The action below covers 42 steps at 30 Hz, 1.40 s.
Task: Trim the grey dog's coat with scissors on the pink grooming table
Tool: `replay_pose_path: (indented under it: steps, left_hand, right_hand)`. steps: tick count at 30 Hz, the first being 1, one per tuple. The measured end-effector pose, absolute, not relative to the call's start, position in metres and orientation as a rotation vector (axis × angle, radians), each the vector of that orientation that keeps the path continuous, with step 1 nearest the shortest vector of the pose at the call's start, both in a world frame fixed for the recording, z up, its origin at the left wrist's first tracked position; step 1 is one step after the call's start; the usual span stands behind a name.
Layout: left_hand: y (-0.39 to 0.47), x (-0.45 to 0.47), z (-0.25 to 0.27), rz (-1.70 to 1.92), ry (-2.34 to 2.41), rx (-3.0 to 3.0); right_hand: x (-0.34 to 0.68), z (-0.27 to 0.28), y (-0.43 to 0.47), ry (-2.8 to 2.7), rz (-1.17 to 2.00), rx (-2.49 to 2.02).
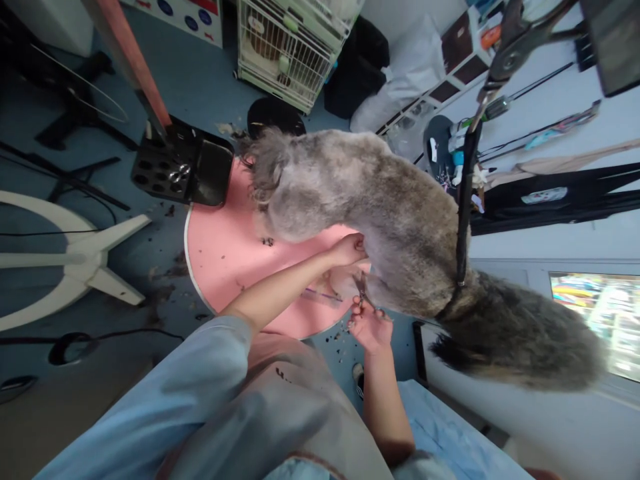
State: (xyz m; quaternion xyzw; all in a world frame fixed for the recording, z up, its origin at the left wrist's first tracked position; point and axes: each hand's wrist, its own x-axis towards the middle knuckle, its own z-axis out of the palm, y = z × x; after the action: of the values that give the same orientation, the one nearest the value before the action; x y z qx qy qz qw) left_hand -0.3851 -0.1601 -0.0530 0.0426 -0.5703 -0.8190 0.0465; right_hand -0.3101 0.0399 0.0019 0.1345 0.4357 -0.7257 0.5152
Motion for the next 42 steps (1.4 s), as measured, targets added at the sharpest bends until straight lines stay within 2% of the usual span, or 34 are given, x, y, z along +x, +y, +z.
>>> replay_pose_path:
  steps: [17, 22, 42]
  left_hand:
    - [-0.16, -0.383, -0.051, -2.429, -1.853, 0.132]
    - [-0.161, -0.383, -0.051, -2.378, -1.889, 0.131]
    - [-0.159, -0.382, -0.044, -2.443, -1.822, 0.196]
  right_hand:
    - [-0.312, -0.031, 0.045, 1.129, -1.703, 0.285]
    - [-0.316, -0.043, 0.047, 1.08, -1.609, 0.304]
    - [-0.323, -0.09, 0.06, 1.089, -1.475, 0.333]
